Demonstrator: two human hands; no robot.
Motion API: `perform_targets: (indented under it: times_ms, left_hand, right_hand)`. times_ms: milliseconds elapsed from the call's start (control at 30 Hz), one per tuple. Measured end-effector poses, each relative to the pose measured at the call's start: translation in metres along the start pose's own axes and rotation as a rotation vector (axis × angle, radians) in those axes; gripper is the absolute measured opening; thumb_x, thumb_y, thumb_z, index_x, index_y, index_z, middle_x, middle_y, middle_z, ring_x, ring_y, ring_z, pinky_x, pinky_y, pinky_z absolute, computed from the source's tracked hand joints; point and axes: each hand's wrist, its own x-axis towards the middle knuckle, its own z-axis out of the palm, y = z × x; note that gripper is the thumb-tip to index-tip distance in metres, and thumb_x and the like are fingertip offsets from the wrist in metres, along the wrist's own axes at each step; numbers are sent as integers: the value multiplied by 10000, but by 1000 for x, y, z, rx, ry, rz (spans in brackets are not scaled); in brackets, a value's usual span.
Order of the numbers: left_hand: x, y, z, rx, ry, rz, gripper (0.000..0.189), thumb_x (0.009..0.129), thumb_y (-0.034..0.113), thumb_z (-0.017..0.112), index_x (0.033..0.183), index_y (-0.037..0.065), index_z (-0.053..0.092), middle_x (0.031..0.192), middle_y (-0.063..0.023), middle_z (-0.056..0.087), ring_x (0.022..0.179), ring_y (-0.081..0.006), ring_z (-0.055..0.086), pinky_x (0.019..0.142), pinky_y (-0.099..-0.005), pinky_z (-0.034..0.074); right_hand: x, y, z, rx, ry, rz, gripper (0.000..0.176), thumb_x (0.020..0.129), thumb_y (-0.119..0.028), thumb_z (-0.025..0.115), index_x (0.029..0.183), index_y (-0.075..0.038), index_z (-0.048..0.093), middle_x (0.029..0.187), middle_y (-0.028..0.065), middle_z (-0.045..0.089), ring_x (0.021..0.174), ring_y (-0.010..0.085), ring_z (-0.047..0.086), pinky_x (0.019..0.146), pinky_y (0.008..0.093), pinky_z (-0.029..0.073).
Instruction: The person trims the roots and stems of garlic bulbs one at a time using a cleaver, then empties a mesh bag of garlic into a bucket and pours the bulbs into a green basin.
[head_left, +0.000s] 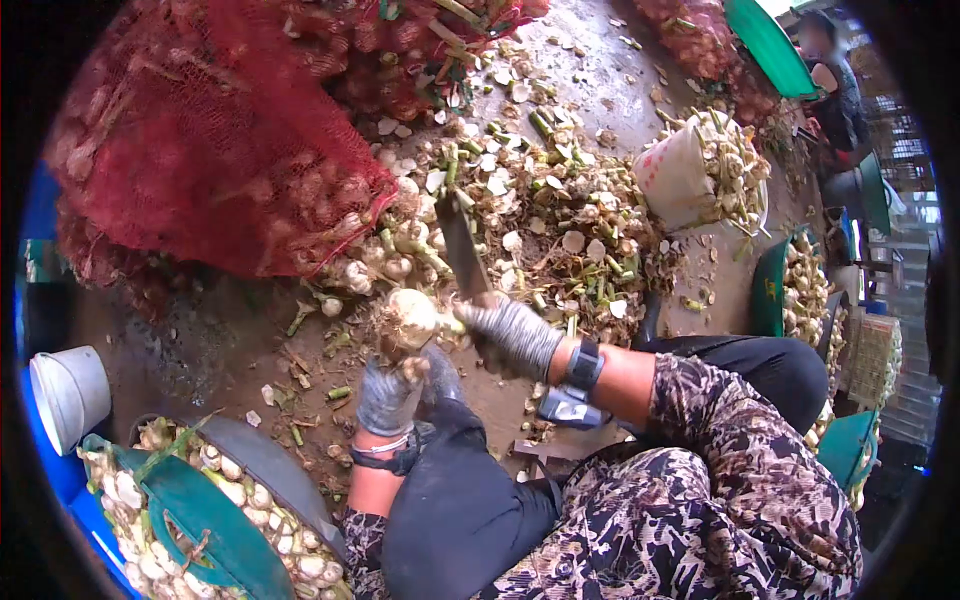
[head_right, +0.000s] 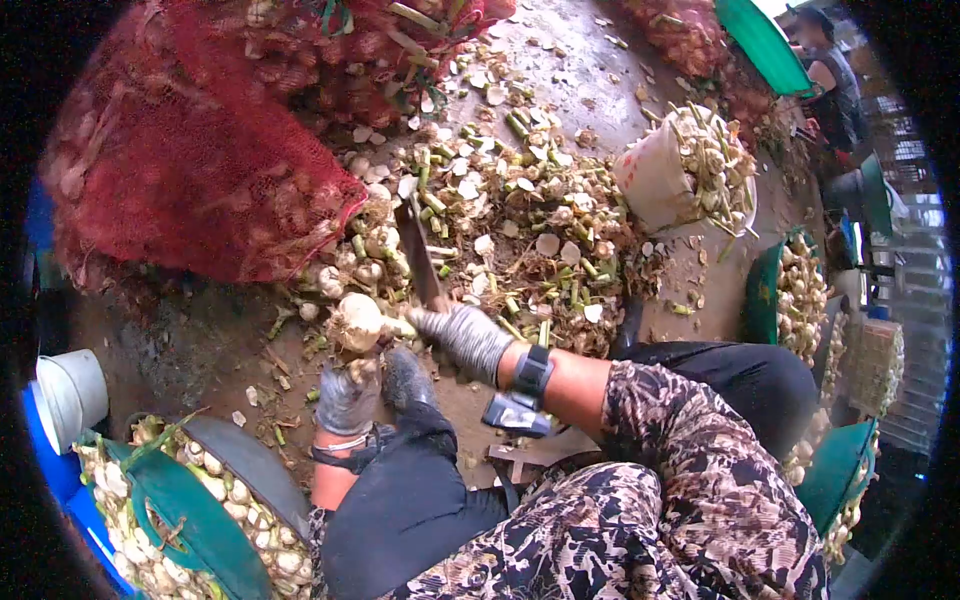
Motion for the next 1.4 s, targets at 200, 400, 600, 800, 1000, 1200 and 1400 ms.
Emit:
perform_targets:
  times_ms: [200, 400, 600, 800, 1000, 1200, 1400]
  left_hand:
    - [8, 27, 6, -502, 4, 77, 588, 861, 299, 712, 1322, 20, 475, 1230, -62, 567, 1065, -183, 557, 916, -317, 458]
    - [9, -55, 5, 554, 94, 456, 543, 875, 230, 675, 1333, 27, 466, 1215, -110, 590, 1119, -204, 576, 957, -347, 457]
    - [-15, -18, -5, 339, -48, 309, 518, 870, 222, 674, 1319, 48, 484, 1185, -101, 602, 1107, -205, 580, 952, -354, 461]
    - [-18, -10, -3, 397, -72, 346, 494, 865, 213, 672, 1306, 69, 502, 1154, -92, 614, 1096, -205, 585, 947, -361, 466]
    - [-3, 11, 8, 540, -71, 501, 472, 860, 204, 670, 1292, 89, 520, 1124, -84, 626, 1084, -206, 589, 943, -369, 470]
    - [-19, 91, 13, 201, -195, 190, 561, 726, 372, 795, 1179, 107, 599, 1052, -55, 645, 1046, -203, 602, 914, -376, 492]
    - [-74, 182, -74, -1262, 66, 827, 883, 687, 426, 792, 1375, 49, 385, 1186, -110, 548, 1003, -212, 563, 847, -414, 458]
  right_hand:
    - [32, 38, -8, -702, 57, -981, 327, 921, -397, 598, 1029, -89, 614, 597, 57, 567, 455, 188, 536, 453, 333, 463]
    - [-42, -29, -22, -1245, 15, -789, 185, 777, -228, 657, 900, -120, 570, 738, 138, 618, 710, 363, 640, 614, 438, 498]
    - [-64, -48, -10, -1512, -80, -754, 122, 814, -228, 609, 906, -150, 596, 715, 115, 615, 677, 342, 647, 556, 451, 488]
    - [-51, -31, -17, -1532, -94, -811, 128, 789, -134, 565, 901, -82, 598, 759, 130, 633, 695, 348, 660, 548, 455, 500]
    - [-35, -28, -28, -1561, -45, -749, 153, 774, -127, 560, 923, -91, 573, 745, 136, 622, 685, 348, 658, 513, 472, 481]
    - [24, -12, -114, -1308, 492, -515, 121, 865, -208, 545, 937, -146, 619, 769, 162, 648, 758, 355, 665, 634, 457, 516]
    - [60, 42, -156, -1213, 456, -735, 103, 867, -198, 586, 931, -123, 615, 759, 151, 645, 716, 331, 646, 620, 432, 479]
